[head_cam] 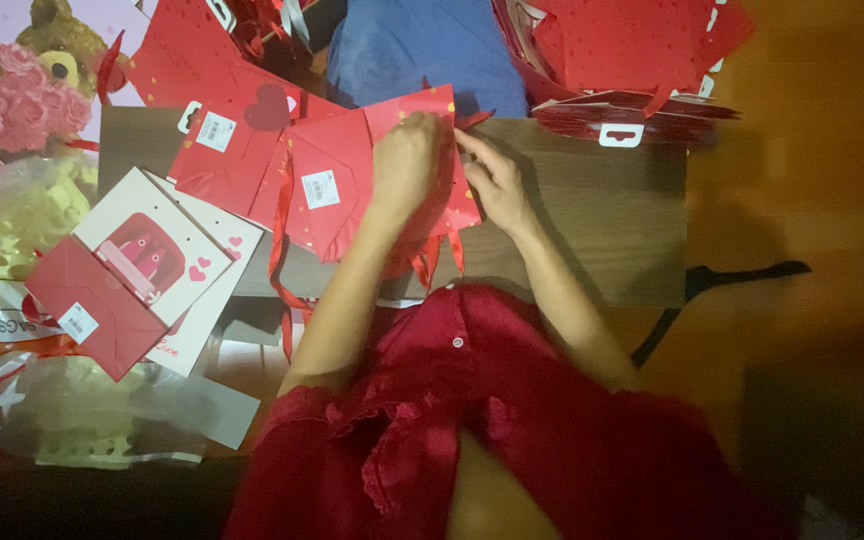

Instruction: The person ties red ribbons on small red gift bags with heart patterns, then switches to white gift bags with a camera graphic and ties their ribbons. The person handles the bags one at a time, threading ribbons through the handles and tying them into bows.

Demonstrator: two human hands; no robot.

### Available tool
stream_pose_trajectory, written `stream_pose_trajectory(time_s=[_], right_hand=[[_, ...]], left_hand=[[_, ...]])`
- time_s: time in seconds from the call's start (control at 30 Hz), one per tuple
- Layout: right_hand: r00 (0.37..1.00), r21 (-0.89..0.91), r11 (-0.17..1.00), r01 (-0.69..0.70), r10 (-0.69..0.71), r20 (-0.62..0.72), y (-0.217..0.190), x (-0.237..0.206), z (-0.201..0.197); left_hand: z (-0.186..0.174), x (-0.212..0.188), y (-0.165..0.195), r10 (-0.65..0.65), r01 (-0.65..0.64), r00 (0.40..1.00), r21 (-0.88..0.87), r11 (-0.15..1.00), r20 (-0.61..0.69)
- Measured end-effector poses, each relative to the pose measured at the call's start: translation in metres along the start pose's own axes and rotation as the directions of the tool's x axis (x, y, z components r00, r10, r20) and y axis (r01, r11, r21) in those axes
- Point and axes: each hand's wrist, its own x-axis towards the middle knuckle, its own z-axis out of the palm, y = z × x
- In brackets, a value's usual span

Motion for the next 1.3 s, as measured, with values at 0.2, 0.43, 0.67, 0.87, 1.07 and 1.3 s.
stream_pose_trajectory(time_s=[0.2,0.43,0.67,0.87,1.07,1.3], right_hand=[[0.979,-0.002,0.979,-0.205,0.205,0.004,0.001,0.009,0.001],[0.917,0.106,0.912,-0.397,0.390,0.079,0.004,0.030,0.000],[0.915,0.138,0.906,-0.401,0.390,0.100,0.006,0.041,0.002],[0.942,-0.134,0.934,-0.332,0.336,0.006,-0.008,0.040,0.003],[1.000,-0.433,0.901,-0.019,0.022,0.003,-0.005,0.044,0.010],[0.999,-0.423,0.905,-0.047,0.051,-0.003,0.010,0.041,0.011]], left_hand=[[0.008,-0.006,-0.007,-0.163,0.157,0.987,-0.359,0.920,0.013],[0.019,-0.006,-0.010,-0.236,0.218,0.972,-0.358,0.908,-0.008],[0.022,-0.007,-0.015,-0.242,0.190,0.969,-0.454,0.870,-0.058],[0.019,-0.012,-0.011,-0.321,0.277,0.947,-0.505,0.818,-0.001],[0.015,-0.017,-0.004,-0.314,0.268,0.949,-0.449,0.852,-0.031],[0.005,-0.023,0.001,-0.293,0.268,0.956,-0.453,0.850,0.016]])
